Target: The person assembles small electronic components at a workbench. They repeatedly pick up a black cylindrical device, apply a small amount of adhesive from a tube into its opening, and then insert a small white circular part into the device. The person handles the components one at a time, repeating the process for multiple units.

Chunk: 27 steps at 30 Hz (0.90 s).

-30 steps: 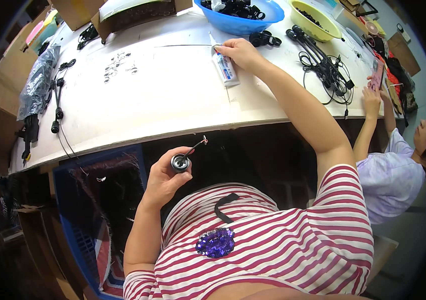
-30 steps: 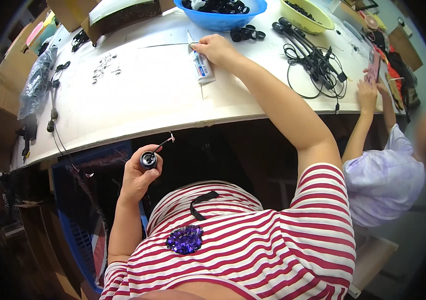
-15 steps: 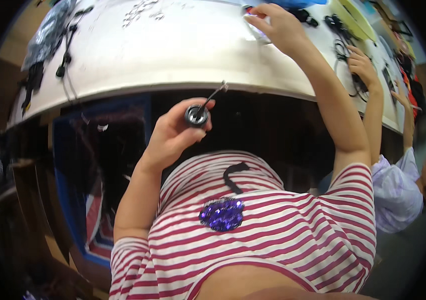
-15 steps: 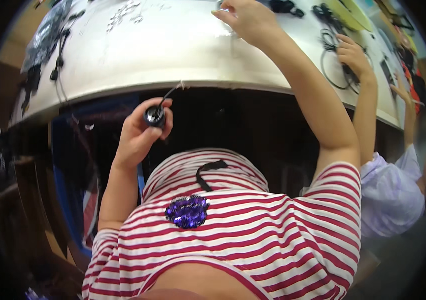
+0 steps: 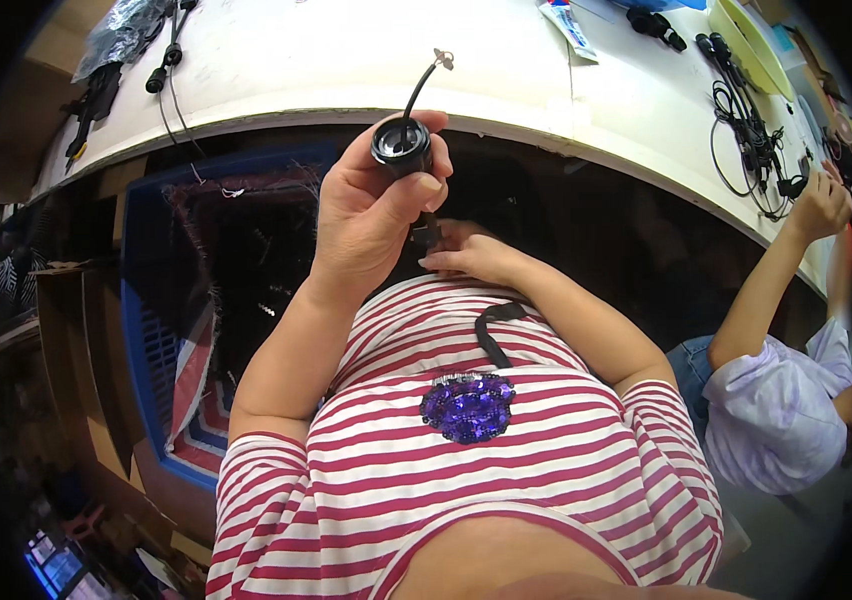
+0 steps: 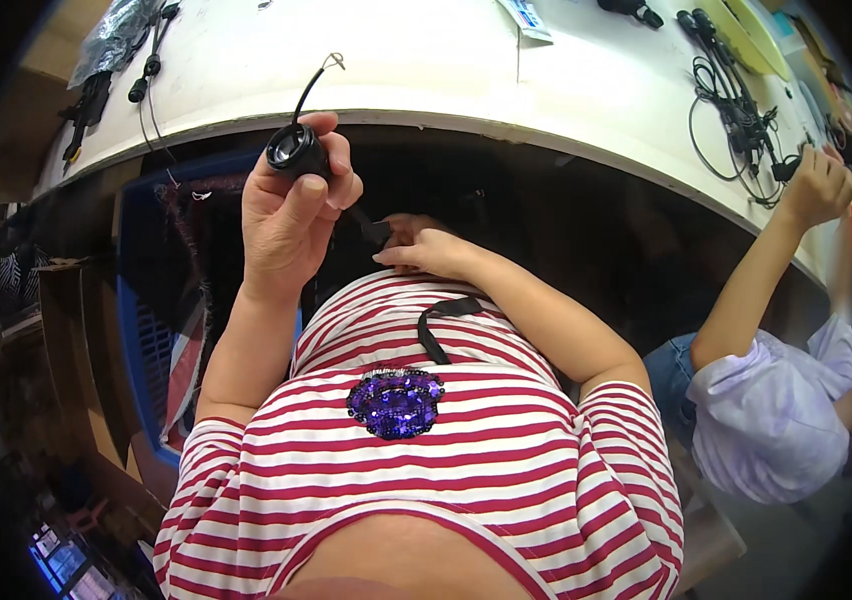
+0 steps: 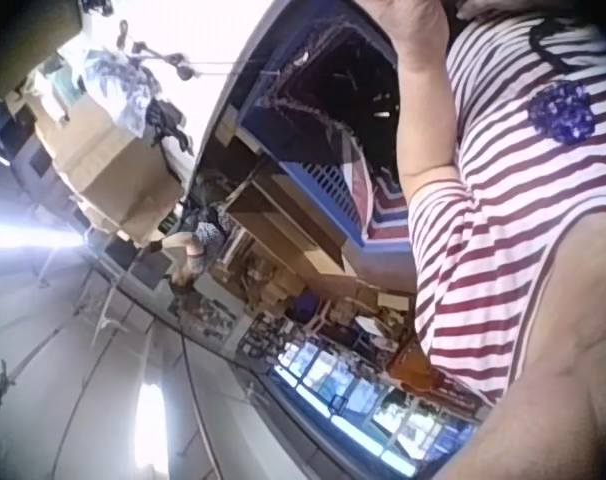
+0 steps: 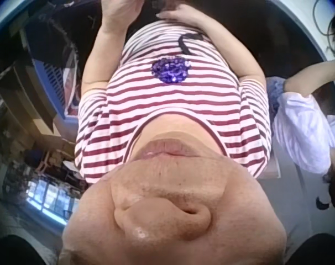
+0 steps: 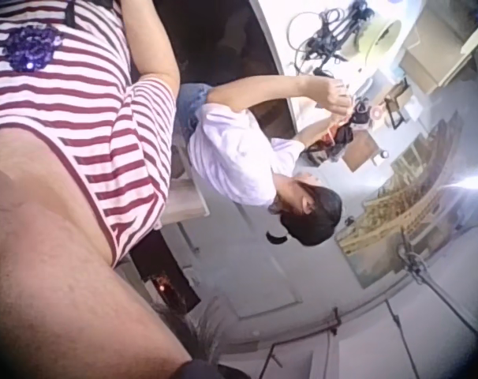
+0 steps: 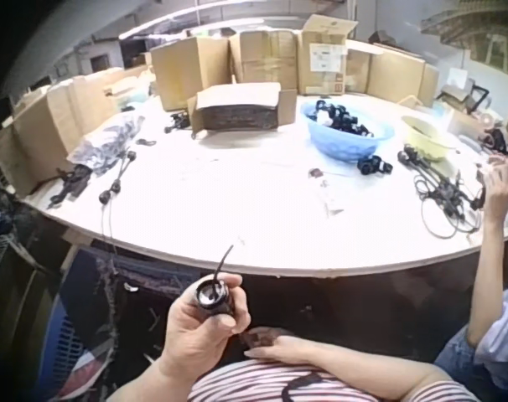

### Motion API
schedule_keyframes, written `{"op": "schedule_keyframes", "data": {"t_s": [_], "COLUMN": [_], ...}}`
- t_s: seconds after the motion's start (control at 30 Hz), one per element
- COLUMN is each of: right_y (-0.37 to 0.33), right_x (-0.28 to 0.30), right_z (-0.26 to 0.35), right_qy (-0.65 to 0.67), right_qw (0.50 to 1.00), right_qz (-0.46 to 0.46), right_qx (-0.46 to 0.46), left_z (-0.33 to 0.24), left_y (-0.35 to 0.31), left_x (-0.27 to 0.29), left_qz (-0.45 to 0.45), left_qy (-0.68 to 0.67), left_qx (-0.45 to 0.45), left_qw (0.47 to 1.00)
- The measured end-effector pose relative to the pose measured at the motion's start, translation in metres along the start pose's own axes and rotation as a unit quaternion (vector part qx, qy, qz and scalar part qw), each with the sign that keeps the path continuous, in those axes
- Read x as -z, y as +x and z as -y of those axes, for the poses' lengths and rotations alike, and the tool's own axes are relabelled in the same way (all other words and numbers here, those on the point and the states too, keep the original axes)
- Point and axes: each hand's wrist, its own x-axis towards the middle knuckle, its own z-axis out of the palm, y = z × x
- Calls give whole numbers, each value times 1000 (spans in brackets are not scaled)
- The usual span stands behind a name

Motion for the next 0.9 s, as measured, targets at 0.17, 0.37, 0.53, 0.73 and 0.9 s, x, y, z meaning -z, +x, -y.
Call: {"op": "schedule_keyframes", "data": {"t_s": [0.17, 0.37, 0.53, 0.73, 0.9], "right_y": [5, 9, 2, 7, 23], "right_x": [1, 26, 25, 13, 22], "right_z": [-4, -19, -15, -24, -46], "right_qy": [-50, -323, -348, -164, -274], "right_qw": [995, 931, 918, 984, 956], "right_qz": [-25, -83, -80, -25, -31], "right_qx": [82, 151, 173, 71, 104], "left_z": [0, 9, 9, 12, 10], "left_y": [1, -3, -3, -2, -1], "left_x": [-6, -7, -8, -8, -15], "left_qz": [6, 4, 9, 17, 24], "left_qy": [40, 104, 101, 86, 144], "left_qx": [8, 15, 14, 22, 34], "left_qw": [999, 994, 995, 996, 989]}}
